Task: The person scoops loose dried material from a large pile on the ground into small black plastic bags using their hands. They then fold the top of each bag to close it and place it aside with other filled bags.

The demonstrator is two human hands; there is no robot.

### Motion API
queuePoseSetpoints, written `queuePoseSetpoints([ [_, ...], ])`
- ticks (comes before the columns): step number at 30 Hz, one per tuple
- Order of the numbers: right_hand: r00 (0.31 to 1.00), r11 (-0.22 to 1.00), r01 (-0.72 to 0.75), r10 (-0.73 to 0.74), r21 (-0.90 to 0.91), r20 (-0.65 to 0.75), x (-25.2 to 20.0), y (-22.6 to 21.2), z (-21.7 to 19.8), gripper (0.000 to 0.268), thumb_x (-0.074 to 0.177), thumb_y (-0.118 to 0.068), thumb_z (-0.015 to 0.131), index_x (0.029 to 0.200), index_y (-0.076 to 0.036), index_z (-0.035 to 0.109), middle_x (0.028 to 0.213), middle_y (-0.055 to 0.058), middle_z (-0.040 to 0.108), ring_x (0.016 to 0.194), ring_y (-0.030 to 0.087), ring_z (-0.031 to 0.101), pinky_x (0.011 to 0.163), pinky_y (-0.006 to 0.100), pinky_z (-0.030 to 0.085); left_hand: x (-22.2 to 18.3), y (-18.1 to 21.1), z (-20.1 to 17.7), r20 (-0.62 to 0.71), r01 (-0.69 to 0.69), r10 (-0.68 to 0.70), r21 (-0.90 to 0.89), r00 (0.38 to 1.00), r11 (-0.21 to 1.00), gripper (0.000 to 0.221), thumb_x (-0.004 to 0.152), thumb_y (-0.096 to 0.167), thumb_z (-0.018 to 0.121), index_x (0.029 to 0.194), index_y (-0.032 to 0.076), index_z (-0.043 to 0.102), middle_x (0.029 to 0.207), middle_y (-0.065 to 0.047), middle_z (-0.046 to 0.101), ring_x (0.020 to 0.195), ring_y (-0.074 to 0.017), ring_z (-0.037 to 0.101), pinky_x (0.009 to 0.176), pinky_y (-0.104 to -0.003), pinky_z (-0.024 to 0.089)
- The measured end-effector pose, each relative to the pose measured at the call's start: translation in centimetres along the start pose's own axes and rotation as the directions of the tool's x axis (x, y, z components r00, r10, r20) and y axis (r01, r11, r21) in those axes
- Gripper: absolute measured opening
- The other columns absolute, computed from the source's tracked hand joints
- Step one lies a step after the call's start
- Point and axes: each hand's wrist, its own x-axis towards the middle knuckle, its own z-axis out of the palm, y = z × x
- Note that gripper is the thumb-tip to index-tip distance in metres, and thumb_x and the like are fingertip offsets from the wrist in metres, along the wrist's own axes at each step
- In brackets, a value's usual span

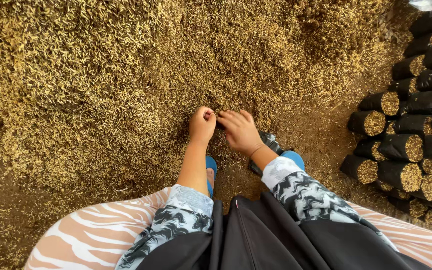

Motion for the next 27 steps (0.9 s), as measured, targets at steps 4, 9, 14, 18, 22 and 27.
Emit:
queuePoseSetpoints([
  [4, 0.85, 0.848, -0.303, 0.447, 0.434, -0.28, 0.3, 1.5, 1.8, 0.03, 0.1, -0.02, 0.058, 0.128, -0.013, 0.065, 0.132, 0.01, 0.065, 0.126, 0.03, 0.059, 0.109, 0.043, 0.045, -0.5, -0.1, 0.0, -0.006, 0.062, -0.062, -0.02, 0.998, 0.998, 0.026, 0.094, 0.033, 0.068, 0.118, 0.023, 0.073, 0.1, -0.004, 0.058, 0.083, -0.0198, 0.061, 0.074, -0.036, 0.054],
  [9, 0.785, 0.623, -0.428, 0.615, 0.655, -0.073, 2.1, 2.8, 4.1, 0.03, 0.102, -0.027, 0.065, 0.126, -0.011, 0.073, 0.117, 0.011, 0.066, 0.111, 0.026, 0.062, 0.098, 0.036, 0.047, -0.3, 0.0, 1.0, -0.056, -0.059, 0.06, 0.02, 0.997, 0.998, 0.027, 0.092, 0.037, 0.073, 0.116, 0.026, 0.078, 0.103, -0.006, 0.057, 0.089, -0.0208, 0.061, 0.081, -0.036, 0.054],
  [14, 0.69, 0.485, -0.479, 0.723, 0.731, -0.028, 3.0, 2.4, 6.0, 0.028, 0.094, -0.031, 0.073, 0.114, -0.012, 0.075, 0.107, 0.009, 0.06, 0.099, 0.022, 0.063, 0.088, 0.034, 0.053, 0.2, -0.8, 2.2, -0.139, -0.12, 0.123, 0.032, 0.983, 0.992, 0.02, 0.09, 0.032, 0.077, 0.107, 0.021, 0.079, 0.102, -0.006, 0.061, 0.082, -0.0203, 0.063, 0.076, -0.035, 0.056],
  [18, 0.67, 0.554, -0.547, 0.739, 0.628, -0.069, 3.7, 1.8, 6.1, 0.028, 0.094, -0.032, 0.074, 0.114, -0.012, 0.074, 0.106, 0.01, 0.06, 0.1, 0.024, 0.061, 0.089, 0.036, 0.051, 0.7, -0.4, 2.6, -0.135, -0.05, 0.054, 0.032, 0.989, 0.998, 0.017, 0.09, 0.029, 0.076, 0.102, 0.017, 0.076, 0.103, -0.004, 0.062, 0.076, -0.0198, 0.063, 0.073, -0.035, 0.056],
  [22, 0.675, 0.611, -0.586, 0.732, 0.532, -0.097, 3.6, 1.1, 5.4, 0.03, 0.096, -0.036, 0.072, 0.117, -0.015, 0.073, 0.115, 0.01, 0.063, 0.111, 0.027, 0.059, 0.097, 0.041, 0.046, -0.2, 0.1, 2.5, -0.202, -0.134, 0.144, 0.06, 0.969, 0.989, 0.017, 0.092, 0.031, 0.073, 0.101, 0.017, 0.076, 0.105, -0.003, 0.063, 0.078, -0.0211, 0.063, 0.071, -0.036, 0.055],
  [27, 0.828, 0.901, -0.366, 0.43, 0.235, -0.36, -0.6, 0.6, 3.6, 0.047, 0.107, -0.029, 0.058, 0.15, -0.01, 0.054, 0.151, 0.013, 0.054, 0.14, 0.031, 0.05, 0.118, 0.051, 0.03, -2.8, -0.1, 2.0, -0.318, -0.166, 0.206, 0.15, 0.926, 0.975, 0.036, 0.094, 0.042, 0.067, 0.095, 0.006, 0.064, 0.099, -0.008, 0.061, 0.077, -0.0275, 0.062, 0.063, -0.042, 0.05],
])
